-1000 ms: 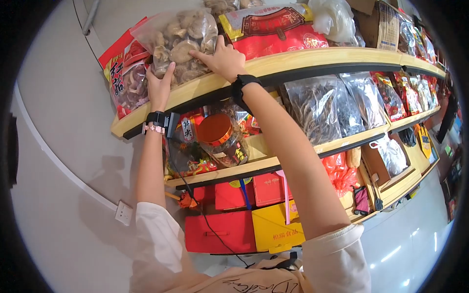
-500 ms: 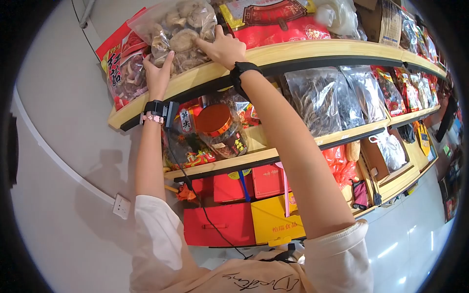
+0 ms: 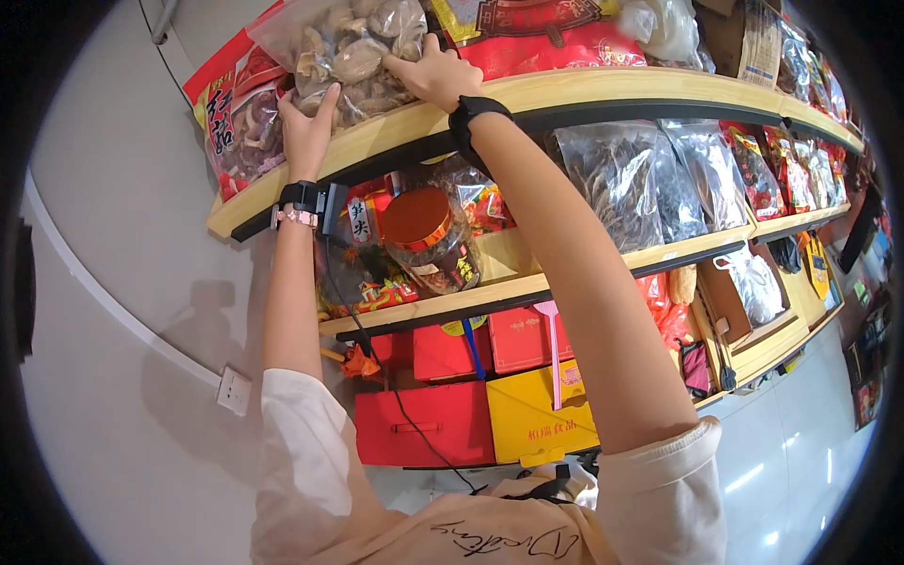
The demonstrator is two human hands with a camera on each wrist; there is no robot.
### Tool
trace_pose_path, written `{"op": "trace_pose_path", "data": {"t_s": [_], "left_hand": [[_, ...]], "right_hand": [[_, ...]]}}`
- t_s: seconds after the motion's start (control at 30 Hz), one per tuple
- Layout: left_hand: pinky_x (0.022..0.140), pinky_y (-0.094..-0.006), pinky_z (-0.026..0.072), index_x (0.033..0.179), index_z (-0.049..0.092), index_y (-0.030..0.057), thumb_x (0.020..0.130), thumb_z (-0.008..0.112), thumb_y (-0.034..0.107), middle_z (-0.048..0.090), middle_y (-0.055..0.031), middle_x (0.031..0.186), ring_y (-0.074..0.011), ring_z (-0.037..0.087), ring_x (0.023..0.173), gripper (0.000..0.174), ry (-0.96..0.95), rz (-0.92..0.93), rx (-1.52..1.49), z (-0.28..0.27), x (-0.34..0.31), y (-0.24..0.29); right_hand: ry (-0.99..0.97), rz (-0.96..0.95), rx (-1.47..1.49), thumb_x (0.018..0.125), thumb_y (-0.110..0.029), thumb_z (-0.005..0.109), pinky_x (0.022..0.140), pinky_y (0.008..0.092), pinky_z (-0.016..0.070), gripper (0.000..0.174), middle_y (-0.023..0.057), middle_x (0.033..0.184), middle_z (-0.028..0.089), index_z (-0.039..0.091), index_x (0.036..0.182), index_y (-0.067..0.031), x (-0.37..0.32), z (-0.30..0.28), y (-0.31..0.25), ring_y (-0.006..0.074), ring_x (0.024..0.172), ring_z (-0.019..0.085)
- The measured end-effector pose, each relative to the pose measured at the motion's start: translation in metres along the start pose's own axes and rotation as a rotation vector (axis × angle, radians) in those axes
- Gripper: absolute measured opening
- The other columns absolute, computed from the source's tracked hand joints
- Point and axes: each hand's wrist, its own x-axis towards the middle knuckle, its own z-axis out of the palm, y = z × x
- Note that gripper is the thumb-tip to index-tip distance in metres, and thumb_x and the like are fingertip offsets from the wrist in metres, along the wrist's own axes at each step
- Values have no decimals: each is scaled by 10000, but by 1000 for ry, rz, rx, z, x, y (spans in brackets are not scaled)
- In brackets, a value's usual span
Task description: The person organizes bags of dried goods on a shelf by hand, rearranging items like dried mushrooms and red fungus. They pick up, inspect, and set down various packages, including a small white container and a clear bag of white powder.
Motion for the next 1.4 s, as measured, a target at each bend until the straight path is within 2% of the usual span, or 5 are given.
{"op": "trace_pose_path", "data": {"t_s": [0.37, 0.63, 0.77, 1.13, 1.4], "left_hand": [[878, -440, 409, 1204, 410, 4, 694, 670, 578, 531, -242, 1135, -389, 516, 1056, 810, 2, -12, 20, -2, -1, -1], [951, -388, 354, 1233, 340, -59, 675, 801, 306, 449, -224, 1175, -306, 457, 1091, 811, 201, 280, -306, -20, -20, 17], [985, -373, 326, 1258, 300, -49, 688, 789, 173, 424, -190, 1213, -253, 433, 1116, 783, 175, 378, -405, -60, -40, 49], [987, -347, 359, 1372, 225, -42, 672, 759, 88, 421, -155, 1289, -221, 442, 1168, 890, -572, -448, -510, -177, -302, 50], [913, -311, 408, 1283, 397, -63, 737, 720, 101, 525, -146, 1185, -199, 513, 1062, 655, -412, -935, -441, -184, -417, 55]], "right_hand": [[62, -260, -192, 756, -610, 410, 859, 475, 432, 754, 273, 1121, 542, 408, 1238, -30, 7, 11, 19, 413, 1021, 549], [524, -598, 78, 762, -547, 555, 832, 445, 409, 671, 197, 980, 547, 440, 1122, 7, -23, -7, 3, 374, 957, 513], [492, -693, 16, 731, -549, 588, 800, 394, 340, 642, 173, 953, 540, 482, 1043, 1, -53, -37, 0, 329, 919, 511], [2, -323, 232, 601, -336, 744, 684, 412, 438, 594, 192, 877, 498, 516, 993, 47, -352, -69, 43, 359, 792, 501], [-330, 136, 238, 719, -303, 667, 635, 412, 439, 441, 214, 745, 525, 497, 964, 21, -441, -35, 73, 388, 707, 522]]}}
